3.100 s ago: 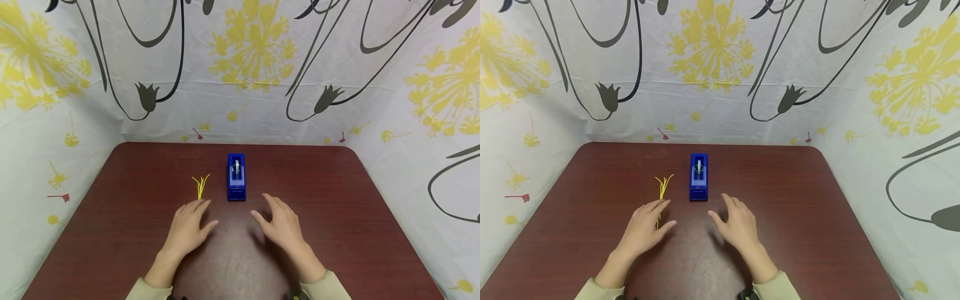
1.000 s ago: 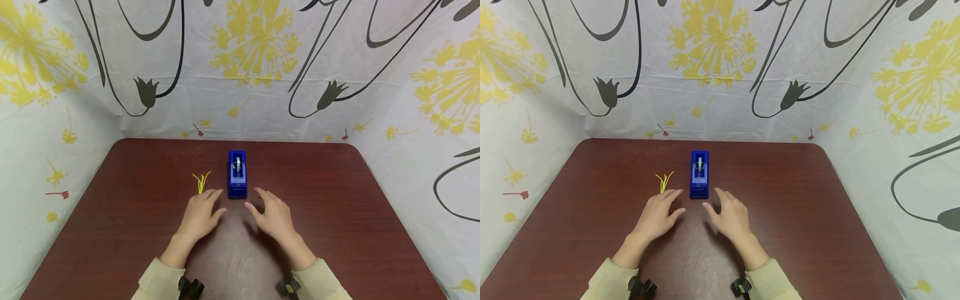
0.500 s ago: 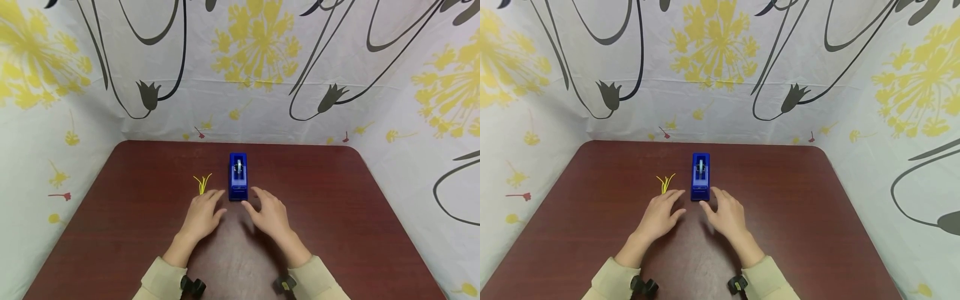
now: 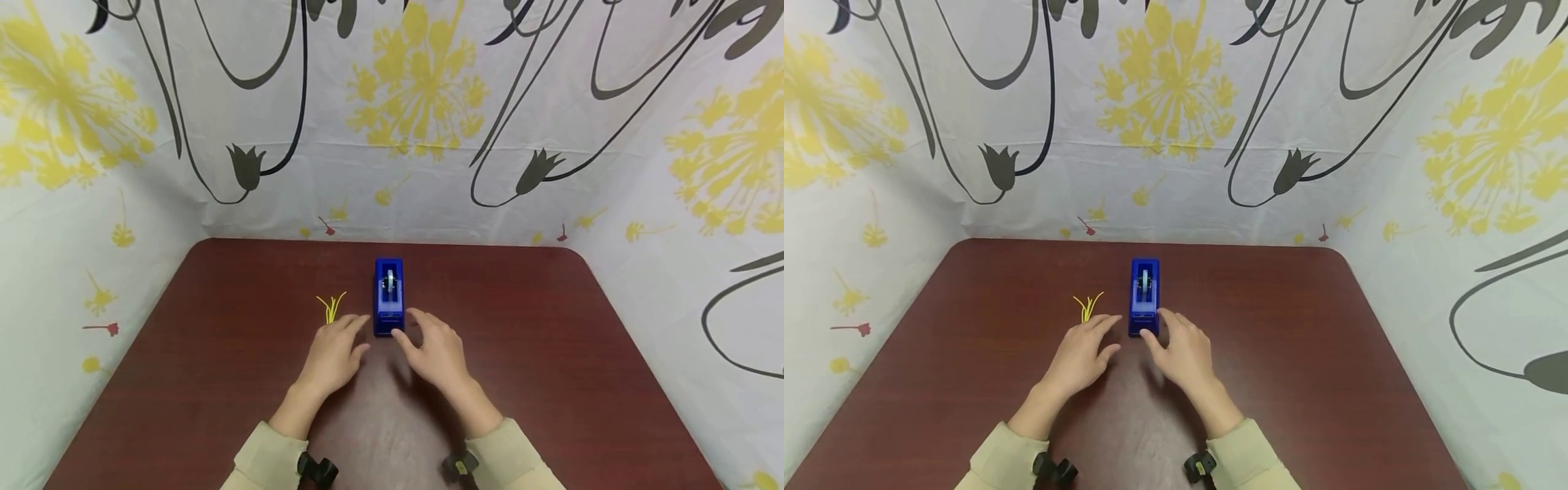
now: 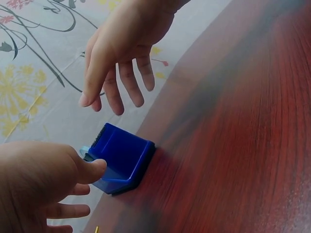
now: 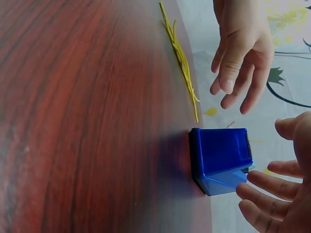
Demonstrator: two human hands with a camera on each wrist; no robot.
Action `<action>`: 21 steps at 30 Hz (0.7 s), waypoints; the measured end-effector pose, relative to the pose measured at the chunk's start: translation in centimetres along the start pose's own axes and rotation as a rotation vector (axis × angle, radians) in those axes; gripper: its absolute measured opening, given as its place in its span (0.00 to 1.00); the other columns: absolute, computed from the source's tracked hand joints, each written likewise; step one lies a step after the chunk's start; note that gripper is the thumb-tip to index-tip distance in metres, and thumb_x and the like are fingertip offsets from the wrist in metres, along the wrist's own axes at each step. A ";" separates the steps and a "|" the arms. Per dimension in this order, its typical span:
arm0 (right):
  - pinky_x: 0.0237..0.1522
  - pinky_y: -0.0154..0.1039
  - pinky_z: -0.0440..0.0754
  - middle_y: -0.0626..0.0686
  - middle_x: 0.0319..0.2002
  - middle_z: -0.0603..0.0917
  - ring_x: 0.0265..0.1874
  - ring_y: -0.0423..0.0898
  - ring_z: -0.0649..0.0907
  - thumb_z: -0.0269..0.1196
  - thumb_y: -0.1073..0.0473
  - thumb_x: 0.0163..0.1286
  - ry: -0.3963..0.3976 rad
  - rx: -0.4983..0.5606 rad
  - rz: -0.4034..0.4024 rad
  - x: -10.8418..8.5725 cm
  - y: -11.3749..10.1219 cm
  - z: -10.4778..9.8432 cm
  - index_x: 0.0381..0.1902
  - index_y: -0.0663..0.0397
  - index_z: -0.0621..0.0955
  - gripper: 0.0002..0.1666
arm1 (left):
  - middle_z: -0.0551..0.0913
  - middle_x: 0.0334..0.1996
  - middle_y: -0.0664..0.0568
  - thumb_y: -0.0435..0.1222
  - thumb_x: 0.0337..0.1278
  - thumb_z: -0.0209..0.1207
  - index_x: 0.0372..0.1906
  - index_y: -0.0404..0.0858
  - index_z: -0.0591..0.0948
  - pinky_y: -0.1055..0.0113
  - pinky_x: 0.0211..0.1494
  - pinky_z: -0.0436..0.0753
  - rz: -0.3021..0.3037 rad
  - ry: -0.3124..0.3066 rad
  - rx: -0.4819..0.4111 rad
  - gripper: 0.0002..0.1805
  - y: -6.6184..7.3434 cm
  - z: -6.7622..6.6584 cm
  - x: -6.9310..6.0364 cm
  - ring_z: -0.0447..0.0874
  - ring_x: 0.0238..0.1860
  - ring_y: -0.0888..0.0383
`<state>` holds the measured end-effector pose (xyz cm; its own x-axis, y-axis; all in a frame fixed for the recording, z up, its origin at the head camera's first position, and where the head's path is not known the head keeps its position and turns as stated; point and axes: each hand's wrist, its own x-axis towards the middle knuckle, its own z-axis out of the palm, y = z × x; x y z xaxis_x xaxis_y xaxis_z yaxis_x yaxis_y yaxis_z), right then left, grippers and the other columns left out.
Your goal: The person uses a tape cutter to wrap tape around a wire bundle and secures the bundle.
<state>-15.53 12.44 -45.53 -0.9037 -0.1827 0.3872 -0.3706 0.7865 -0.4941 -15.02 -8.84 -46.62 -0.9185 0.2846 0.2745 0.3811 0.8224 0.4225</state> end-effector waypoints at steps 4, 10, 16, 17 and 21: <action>0.38 0.56 0.83 0.54 0.43 0.88 0.41 0.52 0.87 0.68 0.42 0.68 -0.013 -0.010 0.012 0.1 -0.1 0.1 0.58 0.57 0.82 0.30 | 0.82 0.57 0.45 0.37 0.61 0.69 0.65 0.39 0.79 0.42 0.62 0.74 -0.003 -0.004 -0.008 0.27 0.0 0.2 0.2 0.81 0.58 0.45; 0.36 0.54 0.82 0.55 0.43 0.87 0.39 0.52 0.86 0.68 0.43 0.68 -0.031 0.030 0.028 0.1 0.0 0.7 0.59 0.58 0.82 0.31 | 0.82 0.57 0.45 0.39 0.62 0.69 0.65 0.39 0.79 0.42 0.60 0.75 0.010 0.006 -0.015 0.27 0.0 0.6 0.2 0.81 0.57 0.44; 0.34 0.51 0.81 0.54 0.45 0.86 0.36 0.48 0.84 0.67 0.44 0.69 -0.054 0.046 0.041 0.4 0.2 1.2 0.61 0.59 0.81 0.30 | 0.82 0.56 0.45 0.38 0.62 0.69 0.64 0.38 0.80 0.41 0.59 0.76 0.037 0.032 -0.020 0.26 0.1 0.9 0.7 0.82 0.57 0.44; 0.34 0.51 0.81 0.55 0.46 0.86 0.36 0.48 0.84 0.67 0.45 0.69 -0.057 0.046 0.040 0.4 0.2 1.2 0.61 0.59 0.81 0.31 | 0.82 0.56 0.45 0.39 0.62 0.69 0.64 0.38 0.80 0.41 0.59 0.77 0.039 0.034 -0.020 0.26 0.1 0.9 0.7 0.82 0.56 0.44; 0.31 0.49 0.80 0.56 0.46 0.86 0.34 0.49 0.83 0.67 0.45 0.70 -0.073 0.050 0.040 0.6 0.1 1.3 0.62 0.59 0.80 0.31 | 0.82 0.56 0.44 0.39 0.62 0.68 0.64 0.38 0.80 0.42 0.59 0.77 0.042 0.031 -0.025 0.26 0.3 1.0 0.9 0.82 0.56 0.44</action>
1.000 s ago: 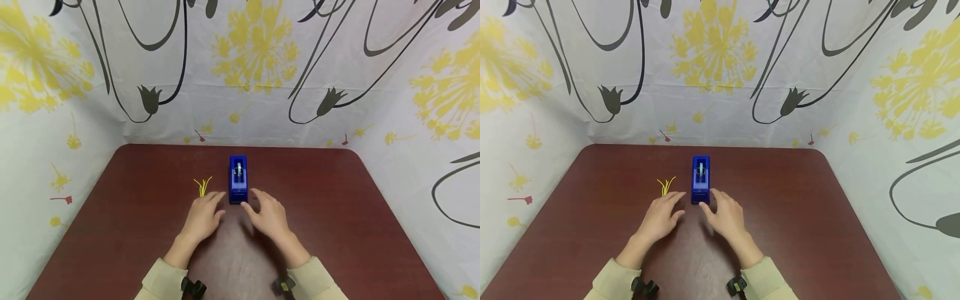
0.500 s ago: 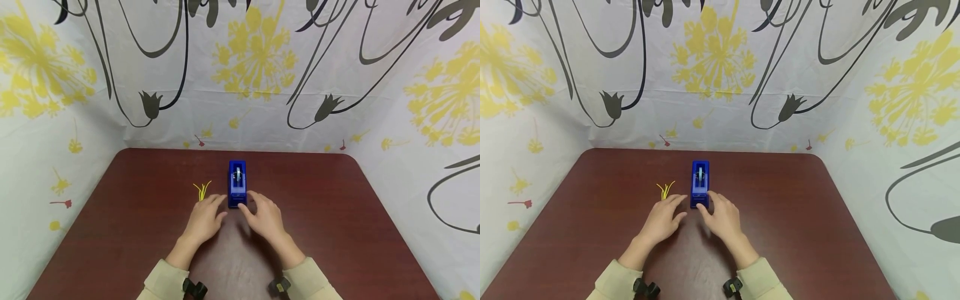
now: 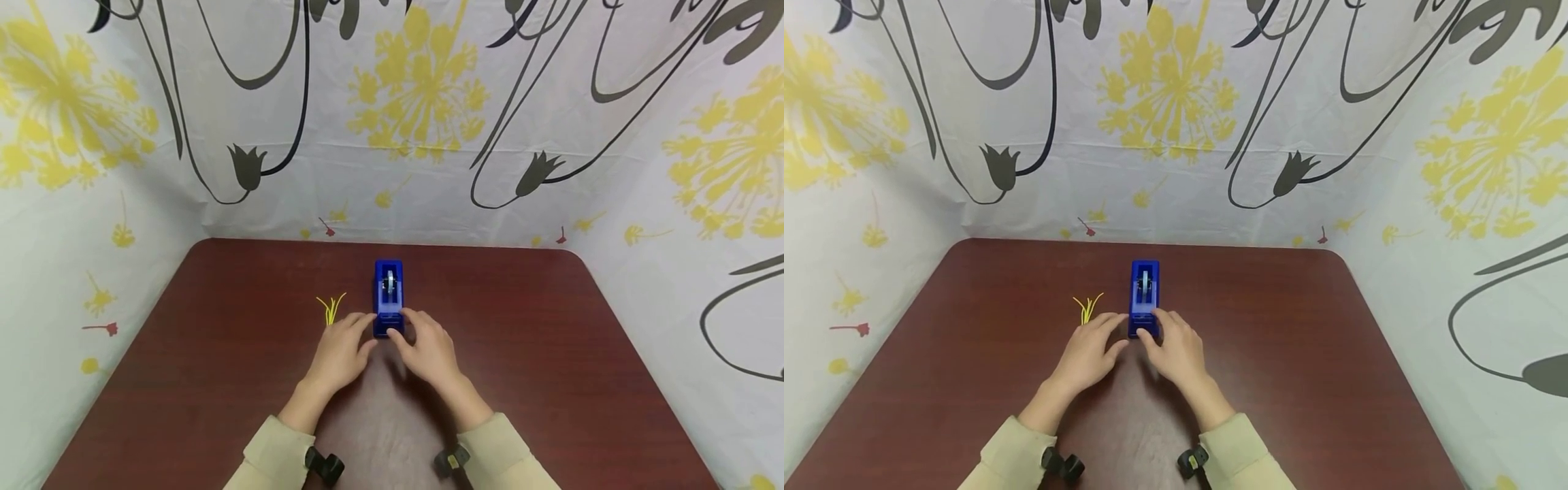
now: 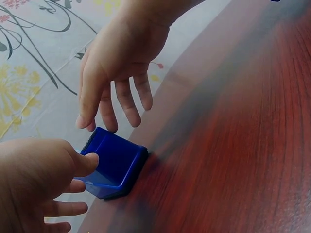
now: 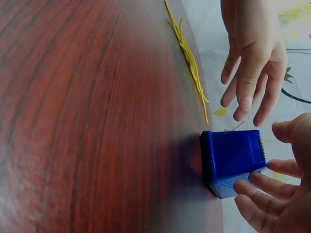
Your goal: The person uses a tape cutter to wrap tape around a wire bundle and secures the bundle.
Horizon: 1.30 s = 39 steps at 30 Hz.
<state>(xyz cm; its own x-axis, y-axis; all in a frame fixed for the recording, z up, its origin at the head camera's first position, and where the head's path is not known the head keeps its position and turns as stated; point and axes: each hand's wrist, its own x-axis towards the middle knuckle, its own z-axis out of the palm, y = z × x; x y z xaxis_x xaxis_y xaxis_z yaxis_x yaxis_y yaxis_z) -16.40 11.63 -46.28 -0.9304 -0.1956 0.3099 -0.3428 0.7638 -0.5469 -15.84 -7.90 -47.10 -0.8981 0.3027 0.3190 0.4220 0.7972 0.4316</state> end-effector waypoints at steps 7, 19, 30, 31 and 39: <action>0.28 0.42 0.76 0.53 0.39 0.83 0.30 0.44 0.79 0.67 0.49 0.69 -0.014 0.004 0.012 0.6 -0.1 0.2 0.61 0.58 0.81 0.27 | 0.82 0.56 0.44 0.39 0.64 0.67 0.65 0.38 0.79 0.43 0.58 0.77 -0.004 0.001 0.002 0.25 0.0 0.2 0.3 0.83 0.55 0.45; 0.24 0.39 0.72 0.45 0.25 0.77 0.22 0.40 0.75 0.65 0.56 0.69 -0.063 0.035 0.056 2.2 0.1 0.6 0.57 0.57 0.83 0.20 | 0.84 0.53 0.44 0.36 0.65 0.65 0.61 0.36 0.82 0.47 0.57 0.79 -0.002 0.048 -0.050 0.21 0.1 0.4 1.1 0.84 0.53 0.46; 0.21 0.35 0.68 0.46 0.19 0.73 0.15 0.39 0.69 0.62 0.61 0.67 -0.162 0.232 0.153 3.0 0.4 0.6 0.58 0.60 0.83 0.21 | 0.86 0.50 0.48 0.36 0.65 0.65 0.57 0.40 0.86 0.51 0.53 0.82 0.034 0.085 -0.038 0.17 0.5 0.4 1.6 0.86 0.48 0.48; 0.22 0.35 0.68 0.46 0.19 0.73 0.15 0.39 0.69 0.62 0.62 0.67 -0.166 0.264 0.159 3.0 0.4 0.6 0.58 0.61 0.83 0.21 | 0.86 0.49 0.48 0.36 0.65 0.65 0.57 0.40 0.86 0.51 0.52 0.82 0.036 0.086 -0.036 0.17 0.5 0.4 1.6 0.86 0.47 0.48; 0.21 0.32 0.67 0.47 0.19 0.72 0.16 0.39 0.69 0.61 0.67 0.69 -0.197 0.553 0.286 3.1 0.4 0.5 0.57 0.62 0.83 0.20 | 0.87 0.48 0.48 0.36 0.64 0.66 0.57 0.40 0.86 0.52 0.51 0.82 0.038 0.096 -0.044 0.17 0.7 0.5 1.4 0.87 0.46 0.49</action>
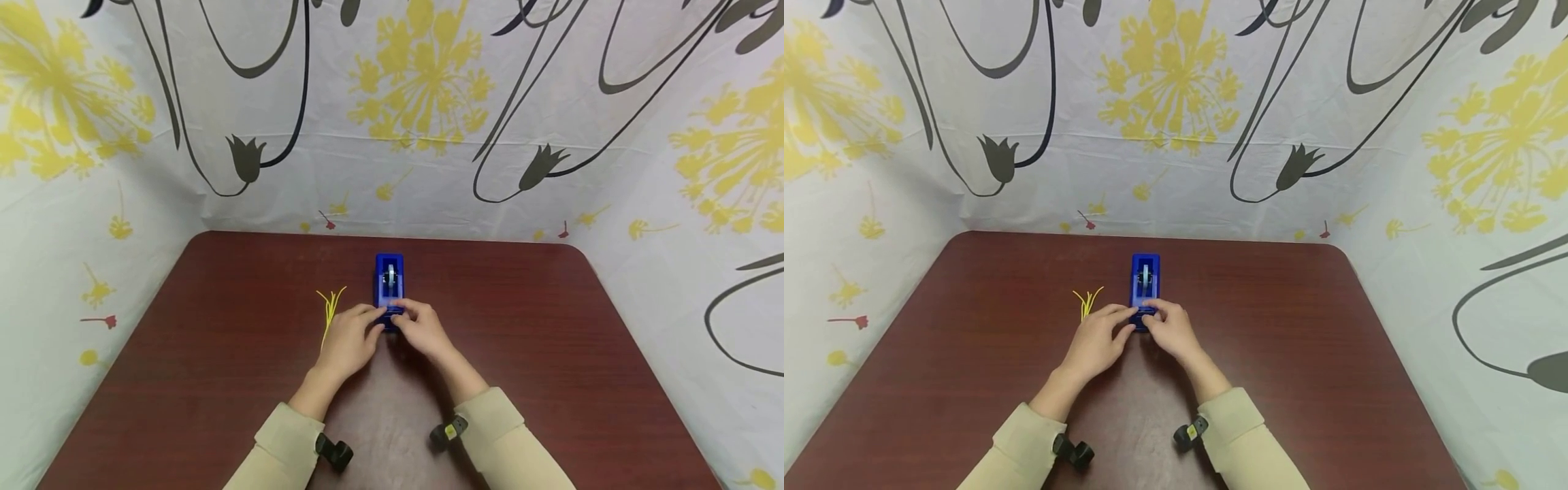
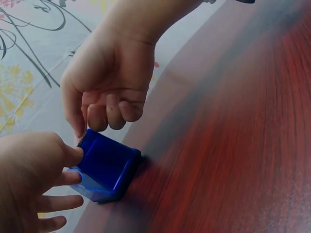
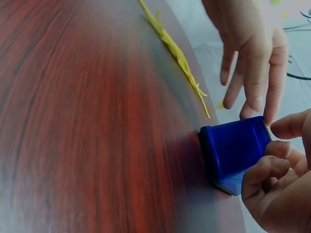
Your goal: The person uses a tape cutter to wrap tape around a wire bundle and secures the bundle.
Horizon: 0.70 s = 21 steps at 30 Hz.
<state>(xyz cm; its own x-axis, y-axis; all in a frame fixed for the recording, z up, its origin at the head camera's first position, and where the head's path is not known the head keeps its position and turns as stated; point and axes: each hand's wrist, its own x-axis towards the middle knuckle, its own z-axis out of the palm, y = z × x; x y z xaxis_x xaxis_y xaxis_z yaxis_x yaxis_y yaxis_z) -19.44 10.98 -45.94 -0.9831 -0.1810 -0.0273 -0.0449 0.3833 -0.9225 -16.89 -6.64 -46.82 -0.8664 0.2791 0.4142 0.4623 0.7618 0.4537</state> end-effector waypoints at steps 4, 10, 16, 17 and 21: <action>0.19 0.33 0.67 0.45 0.17 0.72 0.12 0.37 0.66 0.60 0.68 0.69 -0.013 0.194 0.106 0.3 0.3 0.1 0.58 0.64 0.83 0.20 | 0.87 0.47 0.50 0.36 0.62 0.68 0.57 0.41 0.86 0.53 0.50 0.83 -0.015 0.007 -0.025 0.18 -0.1 0.1 -0.2 0.87 0.45 0.50; 0.23 0.33 0.69 0.42 0.13 0.67 0.12 0.38 0.62 0.61 0.67 0.71 -0.027 0.387 0.207 0.7 0.6 0.0 0.57 0.67 0.82 0.18 | 0.87 0.48 0.51 0.38 0.63 0.68 0.60 0.44 0.85 0.54 0.49 0.83 -0.024 -0.007 -0.032 0.21 -0.1 0.2 -0.5 0.87 0.46 0.51; 0.23 0.33 0.68 0.42 0.18 0.72 0.12 0.37 0.61 0.63 0.66 0.71 -0.033 0.504 0.263 0.8 0.5 -0.1 0.54 0.67 0.83 0.16 | 0.86 0.48 0.51 0.38 0.62 0.69 0.60 0.43 0.84 0.54 0.49 0.83 -0.027 -0.001 -0.050 0.22 -0.2 0.4 -0.5 0.87 0.45 0.51; 0.23 0.33 0.68 0.42 0.18 0.71 0.12 0.37 0.61 0.63 0.66 0.71 -0.032 0.521 0.273 0.9 0.5 -0.1 0.53 0.66 0.84 0.15 | 0.86 0.48 0.51 0.37 0.61 0.69 0.60 0.43 0.84 0.54 0.49 0.83 -0.027 0.000 -0.052 0.22 -0.2 0.4 -0.5 0.87 0.45 0.51; 0.23 0.32 0.68 0.42 0.22 0.75 0.13 0.36 0.62 0.64 0.65 0.72 -0.024 0.625 0.307 1.0 0.4 -0.1 0.50 0.60 0.86 0.12 | 0.86 0.48 0.51 0.38 0.62 0.68 0.60 0.43 0.84 0.54 0.49 0.83 -0.028 -0.007 -0.056 0.21 -0.3 0.4 -0.5 0.87 0.46 0.50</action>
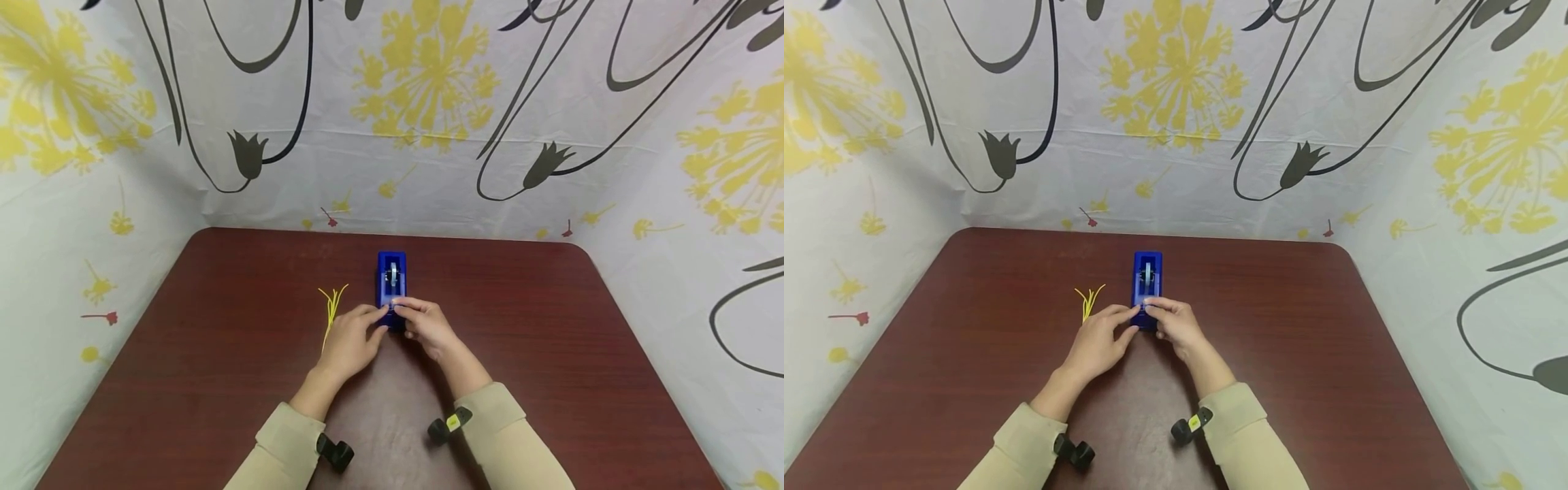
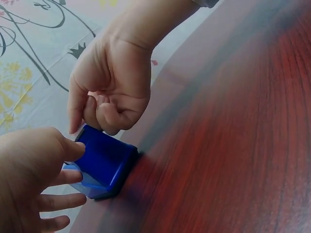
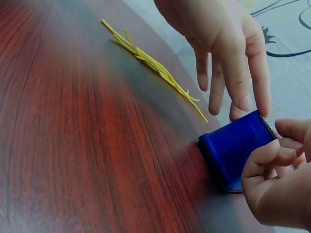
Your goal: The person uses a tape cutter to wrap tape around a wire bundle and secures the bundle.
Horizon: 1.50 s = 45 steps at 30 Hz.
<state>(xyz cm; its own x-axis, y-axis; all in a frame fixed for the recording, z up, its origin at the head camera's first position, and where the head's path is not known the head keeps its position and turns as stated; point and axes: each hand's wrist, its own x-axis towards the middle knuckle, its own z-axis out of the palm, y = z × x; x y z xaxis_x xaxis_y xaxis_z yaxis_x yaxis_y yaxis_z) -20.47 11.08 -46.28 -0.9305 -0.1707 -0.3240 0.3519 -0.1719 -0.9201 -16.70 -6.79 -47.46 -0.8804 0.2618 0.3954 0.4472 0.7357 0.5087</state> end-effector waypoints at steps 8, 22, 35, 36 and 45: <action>0.23 0.32 0.68 0.42 0.14 0.62 0.16 0.39 0.62 0.63 0.58 0.74 0.033 0.008 -0.001 -0.1 -1.2 0.5 0.47 0.61 0.86 0.13 | 0.86 0.49 0.50 0.39 0.63 0.68 0.60 0.43 0.84 0.55 0.49 0.83 0.010 -0.004 0.001 0.21 0.0 -0.1 0.2 0.87 0.46 0.51; 0.22 0.34 0.67 0.42 0.13 0.63 0.13 0.38 0.61 0.68 0.58 0.70 0.155 -0.063 -0.002 0.0 -0.6 0.8 0.25 0.52 0.86 0.12 | 0.84 0.54 0.47 0.37 0.64 0.67 0.59 0.39 0.85 0.51 0.54 0.82 0.018 0.000 -0.028 0.19 0.1 0.2 0.3 0.85 0.51 0.47; 0.18 0.32 0.67 0.41 0.12 0.65 0.11 0.36 0.64 0.69 0.57 0.69 0.194 -0.082 -0.047 -0.2 0.1 1.2 0.25 0.52 0.86 0.12 | 0.88 0.45 0.47 0.33 0.61 0.69 0.52 0.34 0.87 0.55 0.51 0.83 -0.026 0.026 -0.023 0.15 0.2 0.3 1.6 0.88 0.46 0.49; 0.18 0.32 0.67 0.41 0.12 0.65 0.11 0.36 0.64 0.69 0.57 0.69 0.196 -0.089 -0.050 -0.2 0.1 1.2 0.25 0.53 0.86 0.11 | 0.88 0.44 0.47 0.33 0.61 0.68 0.52 0.34 0.87 0.55 0.50 0.84 -0.029 0.025 -0.017 0.15 0.2 0.4 1.7 0.88 0.45 0.48; 0.18 0.31 0.69 0.42 0.11 0.66 0.11 0.36 0.66 0.69 0.57 0.68 0.219 -0.131 -0.067 -0.3 0.2 1.3 0.26 0.54 0.86 0.11 | 0.88 0.39 0.48 0.33 0.63 0.67 0.50 0.35 0.88 0.55 0.44 0.84 -0.043 0.027 0.036 0.13 -0.1 0.8 2.2 0.88 0.40 0.49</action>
<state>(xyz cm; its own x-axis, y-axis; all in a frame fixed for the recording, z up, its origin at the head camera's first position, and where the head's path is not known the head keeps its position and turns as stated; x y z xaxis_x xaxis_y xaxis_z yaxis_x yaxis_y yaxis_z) -20.01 9.86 -46.04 -0.9562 0.0535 -0.2877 0.2854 -0.0466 -0.9573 -18.76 -5.74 -47.28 -0.8938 0.2131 0.3946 0.4030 0.7677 0.4982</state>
